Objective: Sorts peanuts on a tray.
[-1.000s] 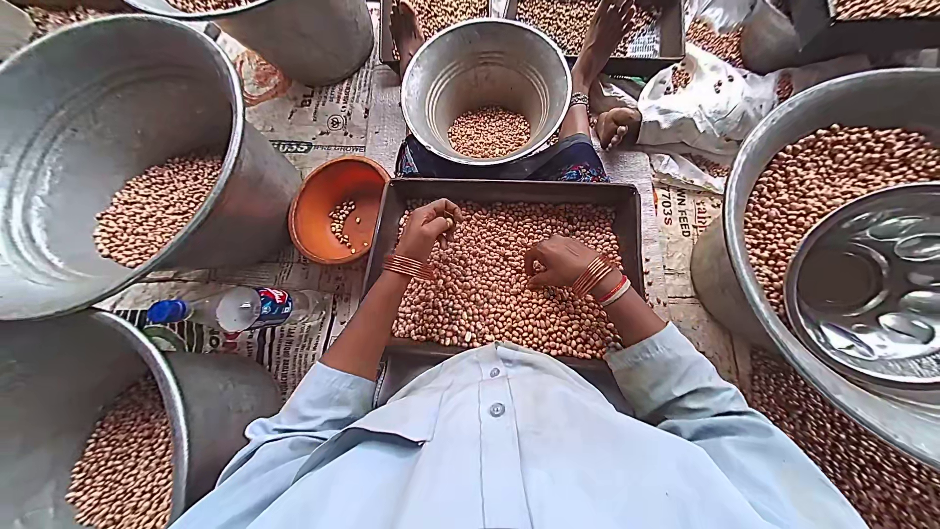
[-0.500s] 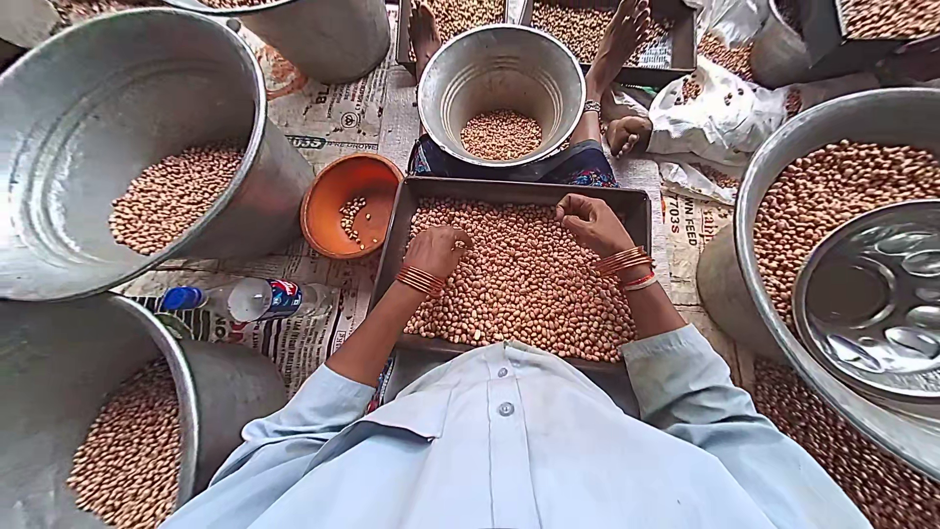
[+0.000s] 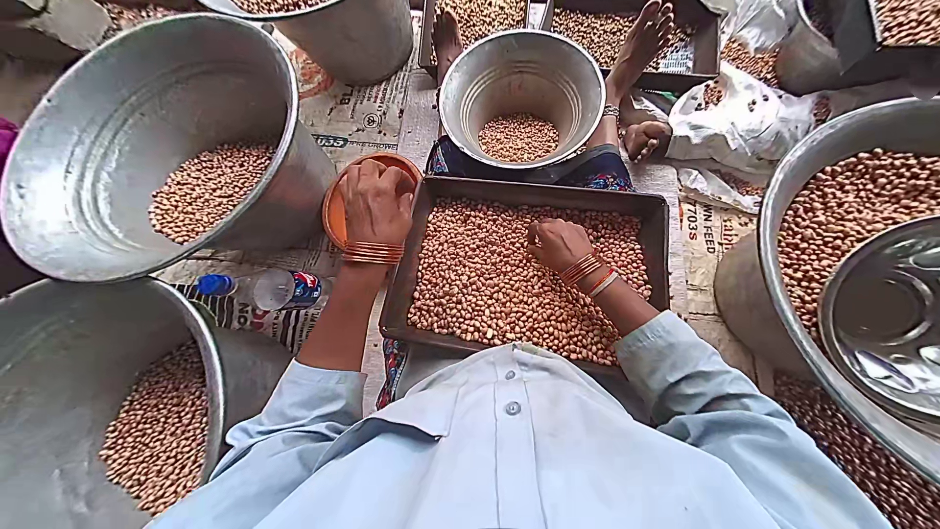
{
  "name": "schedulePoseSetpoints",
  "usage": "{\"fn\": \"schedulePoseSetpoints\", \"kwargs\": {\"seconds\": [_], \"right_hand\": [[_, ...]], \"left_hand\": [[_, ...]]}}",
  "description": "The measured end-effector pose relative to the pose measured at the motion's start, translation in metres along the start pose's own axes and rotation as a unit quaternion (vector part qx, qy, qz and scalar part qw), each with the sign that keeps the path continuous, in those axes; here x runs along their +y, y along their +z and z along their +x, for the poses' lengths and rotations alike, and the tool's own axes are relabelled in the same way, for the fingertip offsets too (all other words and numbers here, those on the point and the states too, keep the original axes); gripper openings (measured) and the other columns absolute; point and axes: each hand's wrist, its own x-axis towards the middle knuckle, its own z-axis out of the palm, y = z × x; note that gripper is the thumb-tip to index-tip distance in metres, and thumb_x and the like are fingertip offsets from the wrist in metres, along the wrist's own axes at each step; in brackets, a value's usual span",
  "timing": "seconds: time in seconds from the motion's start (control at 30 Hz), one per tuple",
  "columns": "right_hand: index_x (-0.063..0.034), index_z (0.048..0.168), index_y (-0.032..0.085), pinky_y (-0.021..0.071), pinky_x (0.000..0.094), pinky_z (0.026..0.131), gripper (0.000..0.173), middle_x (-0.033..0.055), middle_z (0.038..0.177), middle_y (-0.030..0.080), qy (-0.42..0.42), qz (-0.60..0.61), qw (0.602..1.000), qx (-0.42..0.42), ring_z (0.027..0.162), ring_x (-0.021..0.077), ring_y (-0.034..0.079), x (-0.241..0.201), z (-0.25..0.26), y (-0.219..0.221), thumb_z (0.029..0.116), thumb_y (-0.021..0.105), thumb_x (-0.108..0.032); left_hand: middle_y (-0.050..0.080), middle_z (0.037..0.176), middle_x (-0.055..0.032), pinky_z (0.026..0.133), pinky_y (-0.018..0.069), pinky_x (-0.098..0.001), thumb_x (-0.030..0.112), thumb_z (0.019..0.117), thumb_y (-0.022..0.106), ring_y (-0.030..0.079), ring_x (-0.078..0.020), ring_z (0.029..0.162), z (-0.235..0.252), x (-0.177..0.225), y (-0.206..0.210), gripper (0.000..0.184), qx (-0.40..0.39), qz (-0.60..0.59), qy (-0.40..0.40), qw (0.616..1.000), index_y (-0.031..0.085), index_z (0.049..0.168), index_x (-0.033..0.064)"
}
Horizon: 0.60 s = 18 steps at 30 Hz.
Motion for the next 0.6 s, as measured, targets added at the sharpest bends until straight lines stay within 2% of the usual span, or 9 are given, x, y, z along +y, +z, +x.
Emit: {"fn": "schedulePoseSetpoints", "kwargs": {"seconds": [0.07, 0.13, 0.23, 0.3, 0.37, 0.47, 0.53, 0.6], "right_hand": [[-0.0088, 0.110, 0.073, 0.0538, 0.0625, 0.078, 0.021, 0.0186, 0.102, 0.074, -0.003, 0.024, 1.000, -0.004, 0.097, 0.0403, 0.071, 0.002, 0.000, 0.002, 0.0969, 0.065, -0.022], [-0.0093, 0.111, 0.074, 0.0535, 0.0621, 0.078, 0.022, 0.0176, 0.100, 0.074, -0.013, 0.070, 0.997, -0.001, 0.095, 0.0392, 0.071, 0.009, 0.001, 0.001, 0.0960, 0.067, -0.025], [-0.0090, 0.108, 0.073, 0.0529, 0.0556, 0.071, 0.025, 0.0126, 0.083, 0.070, -0.015, 0.174, 0.984, 0.020, 0.076, 0.0308, 0.067, 0.027, -0.001, -0.006, 0.0956, 0.069, -0.030], [-0.0083, 0.102, 0.071, 0.0457, 0.0446, 0.064, 0.021, 0.0046, 0.072, 0.060, -0.010, 0.257, 0.965, 0.051, 0.064, 0.0192, 0.054, 0.039, -0.005, -0.012, 0.0961, 0.070, -0.028], [-0.0084, 0.098, 0.068, 0.0430, 0.0352, 0.063, 0.016, -0.0005, 0.072, 0.058, -0.006, 0.351, 0.933, 0.079, 0.062, 0.0104, 0.051, 0.051, -0.006, -0.015, 0.0968, 0.069, -0.024], [-0.0101, 0.096, 0.058, 0.0359, 0.0177, 0.048, 0.004, -0.0059, 0.070, 0.054, -0.023, 0.536, 0.835, 0.122, 0.053, -0.0002, 0.045, 0.065, -0.004, -0.010, 0.0993, 0.057, -0.012], [-0.0151, 0.095, 0.054, 0.0356, 0.0150, 0.044, 0.009, -0.0082, 0.069, 0.053, -0.037, 0.612, 0.777, 0.143, 0.051, -0.0014, 0.045, 0.070, 0.003, -0.004, 0.0922, 0.048, -0.008], [-0.0151, 0.095, 0.053, 0.0350, 0.0159, 0.044, 0.012, -0.0078, 0.071, 0.052, -0.039, 0.614, 0.775, 0.146, 0.051, -0.0006, 0.043, 0.071, 0.006, -0.005, 0.0893, 0.046, -0.007]], "left_hand": [[0.069, 0.110, -0.0241, 0.100, 0.0461, -0.0636, 0.010, 0.0932, 0.071, 0.062, -0.0464, 0.113, -0.002, 0.013, 0.017, 0.016, -0.034, -0.041, 0.046, 0.998, 0.075, 0.107, 0.0035], [0.073, 0.105, -0.0205, 0.098, 0.0483, -0.0608, 0.007, 0.0926, 0.071, 0.066, -0.0430, 0.108, -0.006, 0.030, 0.038, 0.013, -0.092, -0.076, 0.084, 0.989, 0.077, 0.104, 0.0034], [0.074, 0.105, -0.0185, 0.099, 0.0488, -0.0585, 0.005, 0.0911, 0.073, 0.066, -0.0411, 0.109, -0.015, 0.053, 0.068, 0.013, -0.152, -0.092, 0.117, 0.977, 0.077, 0.103, 0.0031], [0.074, 0.107, -0.0201, 0.100, 0.0488, -0.0591, 0.003, 0.0929, 0.069, 0.067, -0.0421, 0.111, -0.018, 0.060, 0.082, 0.013, -0.184, -0.091, 0.129, 0.970, 0.076, 0.104, 0.0016], [0.075, 0.107, -0.0189, 0.100, 0.0513, -0.0577, 0.001, 0.0936, 0.066, 0.070, -0.0385, 0.108, -0.016, 0.056, 0.081, 0.017, -0.189, -0.132, 0.106, 0.967, 0.076, 0.107, 0.0018], [0.074, 0.100, -0.0120, 0.083, 0.0568, -0.0491, 0.005, 0.0958, 0.060, 0.071, -0.0249, 0.088, -0.003, 0.034, 0.063, 0.019, -0.152, -0.256, -0.006, 0.955, 0.071, 0.110, 0.0063], [0.068, 0.090, -0.0116, 0.071, 0.0527, -0.0483, 0.009, 0.0972, 0.053, 0.064, -0.0231, 0.074, 0.003, 0.016, 0.055, 0.022, -0.146, -0.275, -0.048, 0.949, 0.069, 0.110, 0.0080], [0.064, 0.084, -0.0127, 0.071, 0.0467, -0.0512, 0.011, 0.0989, 0.057, 0.058, -0.0268, 0.073, -0.001, 0.013, 0.052, 0.019, -0.160, -0.221, -0.035, 0.961, 0.073, 0.109, 0.0072]]}}
